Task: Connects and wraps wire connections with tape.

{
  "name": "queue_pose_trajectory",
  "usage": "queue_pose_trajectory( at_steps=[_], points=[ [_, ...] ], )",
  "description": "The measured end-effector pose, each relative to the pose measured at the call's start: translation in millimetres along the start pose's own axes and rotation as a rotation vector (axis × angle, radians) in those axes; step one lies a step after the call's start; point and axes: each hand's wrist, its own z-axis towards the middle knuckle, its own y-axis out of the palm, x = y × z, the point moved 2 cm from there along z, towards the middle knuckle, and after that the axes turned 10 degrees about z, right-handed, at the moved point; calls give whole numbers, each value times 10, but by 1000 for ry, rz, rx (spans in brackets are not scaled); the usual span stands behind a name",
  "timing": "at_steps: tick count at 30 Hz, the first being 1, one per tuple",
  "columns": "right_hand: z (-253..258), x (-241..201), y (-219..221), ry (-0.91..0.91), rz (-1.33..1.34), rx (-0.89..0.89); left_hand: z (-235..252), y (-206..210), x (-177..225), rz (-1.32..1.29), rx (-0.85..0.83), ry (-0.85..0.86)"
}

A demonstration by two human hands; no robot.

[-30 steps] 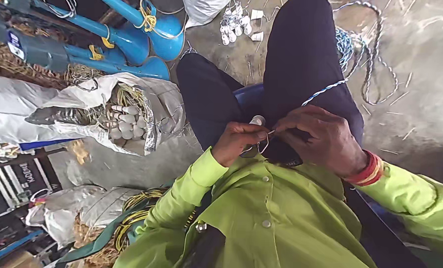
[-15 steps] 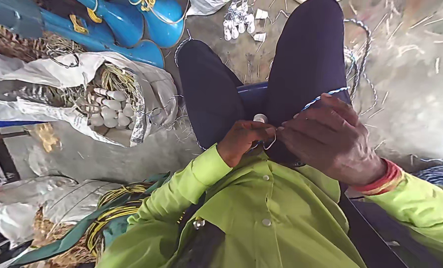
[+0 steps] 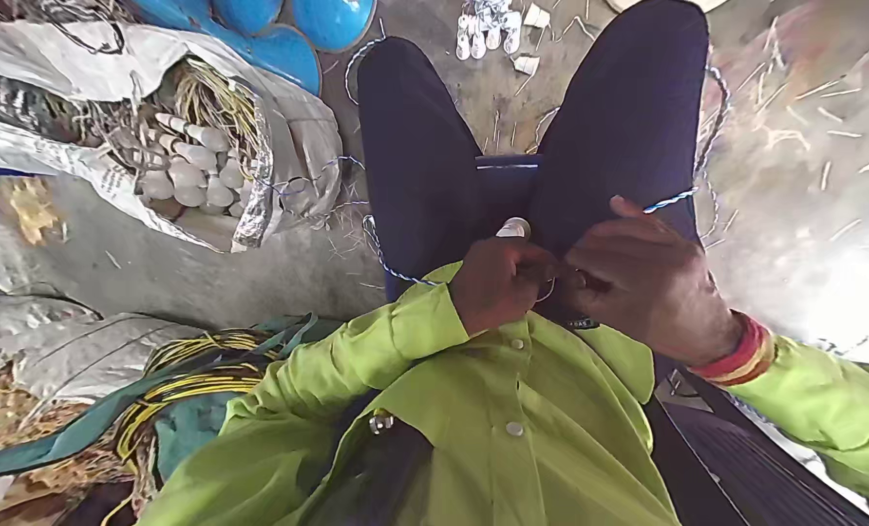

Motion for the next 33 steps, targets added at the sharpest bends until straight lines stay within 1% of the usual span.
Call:
queue_pose_trajectory(
  at_steps=[3,5,6,11,16,18,21,25,27,29,31,33],
  points=[
    [-65,36,31,356,164,-18,-16,93,-25,80,64,99],
    [-86,49,24,524,219,-42,-15,114,-37,113,85,139],
    [-89,45,7,574,237,-51,-20,114,-30,113,80,147],
    [-74,63,-61,629,331,-77,-37,83,18,3,46,132],
    [-68,66,-96,615,390,-96,-9,66,20,-133,-78,-52],
    [-77,70,-107,608,379,-110,-8,73,28,-122,-79,-54],
    [-75,73,-119,581,382,-115,-49,68,112,-55,-34,-37],
    [-61,60,-130,624,382,-120,-62,107,142,159,99,120],
    [-51,46,-139,661,391,-132,-57,127,143,297,154,230],
    [-37,46,-148,696,416,-139,-54,141,130,441,176,350],
    [-7,36,-175,768,477,-157,-64,163,92,556,242,486],
    [26,30,-207,844,567,-192,-76,178,45,611,288,599]
  ],
)
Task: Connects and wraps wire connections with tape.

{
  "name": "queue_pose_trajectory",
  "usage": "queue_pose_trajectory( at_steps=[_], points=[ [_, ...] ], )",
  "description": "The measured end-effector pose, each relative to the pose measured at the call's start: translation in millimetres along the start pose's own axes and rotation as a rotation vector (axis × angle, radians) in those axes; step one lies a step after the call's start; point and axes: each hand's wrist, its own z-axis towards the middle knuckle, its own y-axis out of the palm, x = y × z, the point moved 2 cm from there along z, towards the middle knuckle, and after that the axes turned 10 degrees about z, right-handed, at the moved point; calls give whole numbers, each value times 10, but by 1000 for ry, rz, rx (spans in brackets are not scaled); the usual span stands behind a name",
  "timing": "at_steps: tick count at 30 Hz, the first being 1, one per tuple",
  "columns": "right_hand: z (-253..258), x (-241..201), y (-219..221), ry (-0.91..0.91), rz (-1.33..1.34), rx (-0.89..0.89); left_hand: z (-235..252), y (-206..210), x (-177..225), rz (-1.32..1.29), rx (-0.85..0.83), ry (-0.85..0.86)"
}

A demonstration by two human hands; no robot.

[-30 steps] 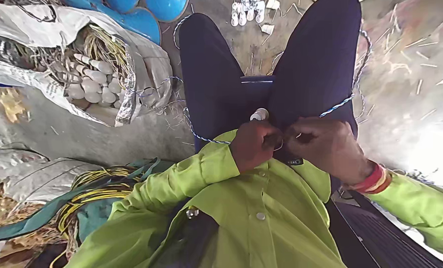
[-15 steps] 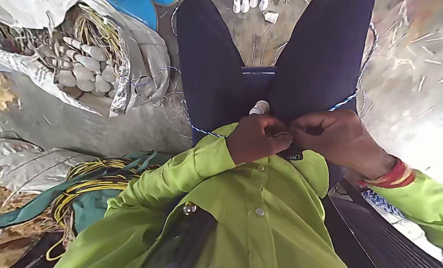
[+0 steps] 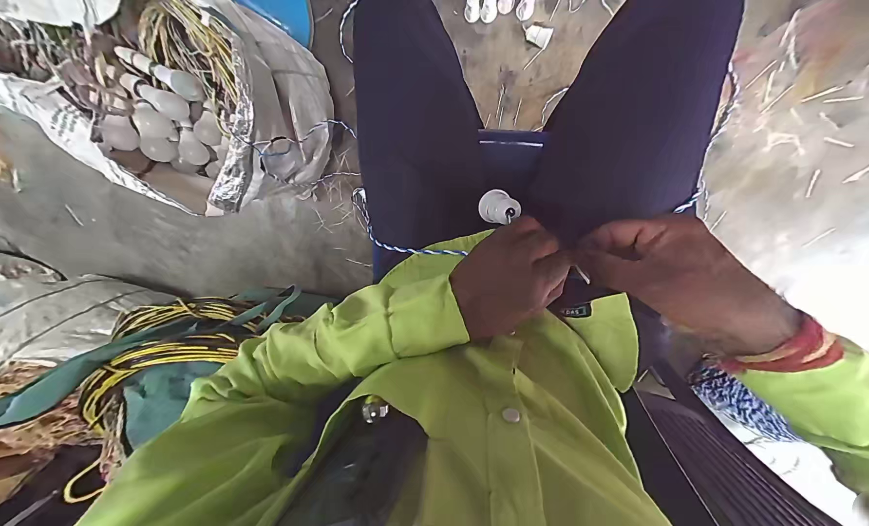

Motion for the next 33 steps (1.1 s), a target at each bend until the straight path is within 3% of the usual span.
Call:
queue_pose_trajectory(
  at_steps=[7,10,13,16,20,24,27,33],
  points=[
    [75,-78,-105,286,264,-385,-124,-8,40,-7,189,238],
    [133,-39,-113,383,306,-552,-164,-24,52,-49,191,245],
    [159,27,-61,405,245,-596,-170,-12,55,-97,195,211],
    [149,37,16,314,116,-486,-143,-25,67,-142,196,168],
    [-4,36,-116,-174,124,-125,-137,-54,-1,-231,251,-23],
    [-168,204,44,-520,21,46,-124,-43,-24,-248,298,-90],
    [-241,228,160,-622,-47,159,-102,-46,-15,-222,289,-112],
    [-281,174,156,-643,-162,272,-93,-83,-50,-279,183,-174]
  ],
)
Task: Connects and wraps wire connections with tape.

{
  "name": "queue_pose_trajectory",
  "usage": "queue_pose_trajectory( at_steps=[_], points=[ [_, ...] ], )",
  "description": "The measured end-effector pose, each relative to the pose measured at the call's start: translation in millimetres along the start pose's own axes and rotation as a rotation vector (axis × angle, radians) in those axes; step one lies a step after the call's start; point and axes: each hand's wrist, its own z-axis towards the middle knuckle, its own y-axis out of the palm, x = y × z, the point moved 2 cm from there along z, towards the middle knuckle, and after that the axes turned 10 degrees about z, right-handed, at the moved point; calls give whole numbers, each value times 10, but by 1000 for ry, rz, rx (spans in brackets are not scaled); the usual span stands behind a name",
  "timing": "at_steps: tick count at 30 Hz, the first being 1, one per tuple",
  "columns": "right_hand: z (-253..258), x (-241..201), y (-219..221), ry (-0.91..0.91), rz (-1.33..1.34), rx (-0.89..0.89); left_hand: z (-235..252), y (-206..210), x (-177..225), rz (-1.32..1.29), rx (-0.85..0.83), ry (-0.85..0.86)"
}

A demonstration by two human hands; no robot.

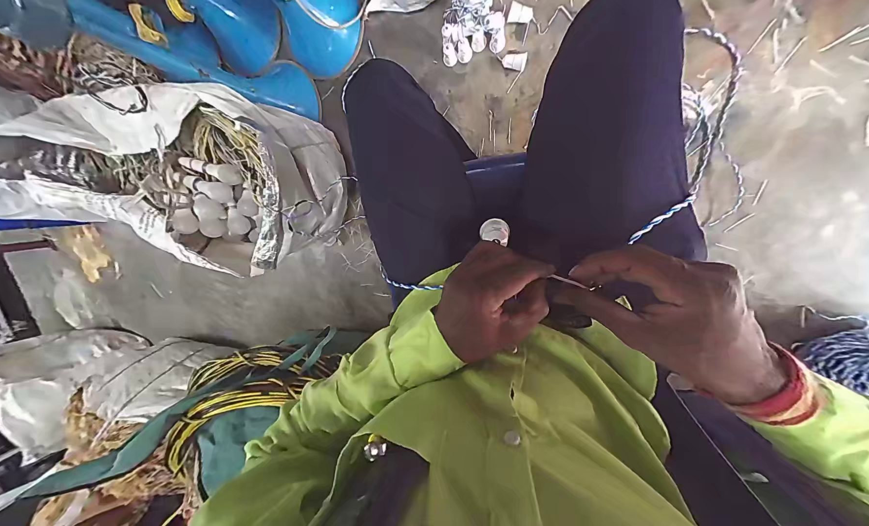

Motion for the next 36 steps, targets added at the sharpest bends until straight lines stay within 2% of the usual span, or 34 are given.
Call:
queue_pose_trajectory(
  at_steps=[2,6,8,13,19,25,30,36],
  points=[
    [26,-5,-14,-60,-94,9,-16,11,-36,-123,-99,-162],
    [63,51,-13,-156,-208,7,11,75,-115,-562,-259,-525],
    [63,82,-5,-176,-223,-4,36,76,-144,-684,-337,-615],
    [50,88,22,-212,-245,-27,94,-5,-121,-775,-469,-798],
    [48,77,34,-338,-328,-35,131,0,-172,-819,-539,-892],
    [48,79,12,-371,-325,-52,115,15,-178,-836,-578,-955],
    [83,34,-14,-353,-408,-164,106,48,-191,-823,-591,-989],
    [100,1,46,-465,-554,-272,148,66,-221,-876,-553,-1020]
  ],
)
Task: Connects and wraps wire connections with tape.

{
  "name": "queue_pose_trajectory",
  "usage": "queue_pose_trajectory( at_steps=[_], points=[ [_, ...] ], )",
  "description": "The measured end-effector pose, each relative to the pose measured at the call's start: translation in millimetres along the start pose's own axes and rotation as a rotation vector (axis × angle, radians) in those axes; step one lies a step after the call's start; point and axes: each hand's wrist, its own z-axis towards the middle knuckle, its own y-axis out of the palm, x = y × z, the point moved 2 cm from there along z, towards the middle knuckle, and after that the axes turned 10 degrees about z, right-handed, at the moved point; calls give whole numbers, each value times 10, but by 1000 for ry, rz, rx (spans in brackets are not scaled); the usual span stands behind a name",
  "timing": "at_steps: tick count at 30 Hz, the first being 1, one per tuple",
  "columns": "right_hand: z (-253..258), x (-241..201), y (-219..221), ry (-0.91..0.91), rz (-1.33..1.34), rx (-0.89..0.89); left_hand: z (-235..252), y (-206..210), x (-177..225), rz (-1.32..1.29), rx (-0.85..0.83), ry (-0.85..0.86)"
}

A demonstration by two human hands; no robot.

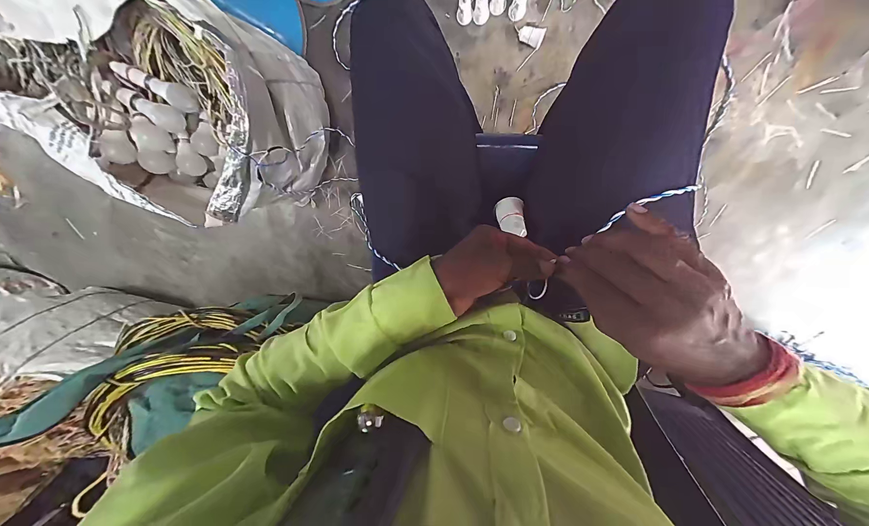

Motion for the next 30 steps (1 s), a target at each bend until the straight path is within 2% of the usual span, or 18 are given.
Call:
queue_pose_trajectory(
  at_steps=[5,8,11,14,17,20,22,27,30],
  points=[
    [45,-4,38,-32,-38,-22,-11,49,-10,32,43,-6],
    [63,32,85,60,28,-28,-12,60,8,104,50,8],
    [56,82,89,298,232,-73,-39,101,-52,328,101,181],
    [70,167,53,636,495,-153,-104,167,-39,508,184,315],
    [133,252,32,843,712,-212,-111,227,-61,671,321,577],
    [224,322,-34,971,828,-316,-77,240,-110,785,454,766],
    [262,326,-56,1043,915,-345,-78,242,-142,835,519,830],
    [293,294,-56,1133,1165,-233,-57,239,-173,960,662,984],
    [273,280,-53,1164,1223,-185,-54,235,-173,1038,728,1094]
  ],
)
